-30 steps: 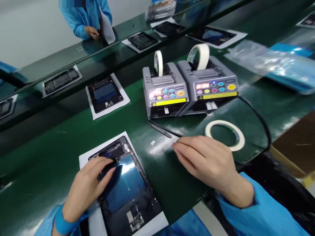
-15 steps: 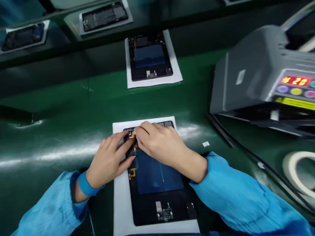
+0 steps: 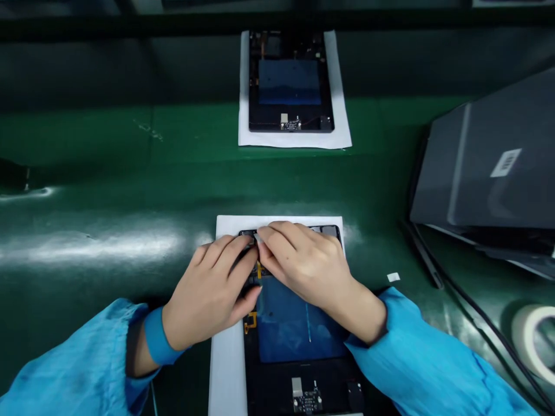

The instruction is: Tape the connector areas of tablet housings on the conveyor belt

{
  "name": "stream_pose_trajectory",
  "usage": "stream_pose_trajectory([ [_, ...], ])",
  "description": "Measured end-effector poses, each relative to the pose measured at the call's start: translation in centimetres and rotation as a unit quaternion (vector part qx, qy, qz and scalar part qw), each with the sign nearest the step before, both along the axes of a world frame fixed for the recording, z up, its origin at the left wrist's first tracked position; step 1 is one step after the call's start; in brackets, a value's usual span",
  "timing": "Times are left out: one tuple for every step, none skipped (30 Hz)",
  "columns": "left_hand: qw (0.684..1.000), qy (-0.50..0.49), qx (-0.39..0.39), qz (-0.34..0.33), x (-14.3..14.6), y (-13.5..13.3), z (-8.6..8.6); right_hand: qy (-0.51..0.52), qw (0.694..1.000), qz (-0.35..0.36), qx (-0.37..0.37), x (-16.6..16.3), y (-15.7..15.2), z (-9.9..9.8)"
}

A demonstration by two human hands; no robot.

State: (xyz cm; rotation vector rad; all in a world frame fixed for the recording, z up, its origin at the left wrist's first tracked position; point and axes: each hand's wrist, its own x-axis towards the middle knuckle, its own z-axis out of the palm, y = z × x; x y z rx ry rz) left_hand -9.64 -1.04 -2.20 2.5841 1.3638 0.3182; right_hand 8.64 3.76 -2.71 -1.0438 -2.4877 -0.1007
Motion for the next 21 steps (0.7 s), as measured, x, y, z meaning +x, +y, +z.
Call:
stream_pose_trajectory([
  [1.0, 0.002, 0.001, 0.0, 0.01, -0.03, -0.01, 0.004, 1.0, 0.002, 0.004, -0.01, 0.0, 0.0],
  [1.0, 0.003, 0.001, -0.001, 0.01, -0.05, -0.02, 0.007, 1.0, 0.004, 0.007, -0.01, -0.01, 0.01],
  [1.0, 0.003, 0.001, -0.001, 0.02, -0.08, -0.02, 0.01, 1.0, 0.006, 0.009, -0.02, -0.02, 0.02],
  [1.0, 0.004, -0.001, -0.001, 0.02, -0.11, -0.02, 0.011, 1.0, 0.007, 0.01, -0.02, -0.04, 0.02],
  [1.0, 0.004, -0.003, -0.001, 0.02, -0.14, -0.01, 0.011, 1.0, 0.008, 0.011, -0.03, -0.06, 0.02],
  [1.0, 0.004, -0.004, 0.0, 0.02, -0.17, 0.01, 0.009, 1.0, 0.008, 0.011, -0.04, -0.07, 0.01],
  [1.0, 0.005, -0.005, 0.001, 0.01, -0.2, 0.02, 0.006, 1.0, 0.007, 0.01, -0.04, -0.08, -0.01],
  [1.0, 0.006, -0.005, 0.001, -0.01, -0.22, 0.04, 0.003, 1.0, 0.006, 0.008, -0.05, -0.08, -0.03],
  [1.0, 0.006, -0.005, 0.002, -0.02, -0.24, 0.05, 0.0, 1.0, 0.006, 0.007, -0.06, -0.08, -0.05],
  [1.0, 0.006, -0.005, 0.002, -0.03, -0.24, 0.06, -0.003, 1.0, 0.005, 0.005, -0.07, -0.07, -0.07],
  [1.0, 0.006, -0.005, 0.003, -0.02, -0.24, 0.07, -0.006, 1.0, 0.005, 0.004, -0.08, -0.05, -0.08],
  [1.0, 0.006, -0.004, 0.004, -0.01, -0.22, 0.07, -0.008, 1.0, 0.005, 0.003, -0.1, -0.03, -0.09],
  [1.0, 0.005, -0.002, 0.004, 0.01, -0.19, 0.06, -0.01, 1.0, 0.007, 0.004, -0.11, 0.0, -0.09],
  [1.0, 0.004, 0.0, 0.005, 0.03, -0.16, 0.06, -0.011, 1.0, 0.009, 0.005, -0.13, 0.02, -0.09],
  [1.0, 0.004, 0.002, 0.005, 0.06, -0.13, 0.05, -0.01, 1.0, 0.011, 0.006, -0.15, 0.05, -0.08],
  [1.0, 0.004, 0.003, 0.006, 0.08, -0.11, 0.05, -0.009, 1.0, 0.013, 0.007, -0.17, 0.07, -0.06],
  [1.0, 0.005, 0.004, 0.006, 0.09, -0.09, 0.05, -0.007, 1.0, 0.014, 0.008, -0.18, 0.08, -0.05],
  [1.0, 0.006, 0.003, 0.006, 0.1, -0.08, 0.05, -0.005, 1.0, 0.014, 0.008, -0.19, 0.08, -0.04],
  [1.0, 0.007, 0.003, 0.006, 0.1, -0.09, 0.04, -0.003, 1.0, 0.012, 0.008, -0.19, 0.08, -0.04],
  [1.0, 0.007, 0.003, 0.006, 0.09, -0.1, 0.03, -0.003, 1.0, 0.011, 0.008, -0.19, 0.07, -0.04],
  [1.0, 0.007, 0.004, 0.006, 0.07, -0.11, 0.02, -0.002, 1.0, 0.01, 0.007, -0.17, 0.05, -0.05],
])
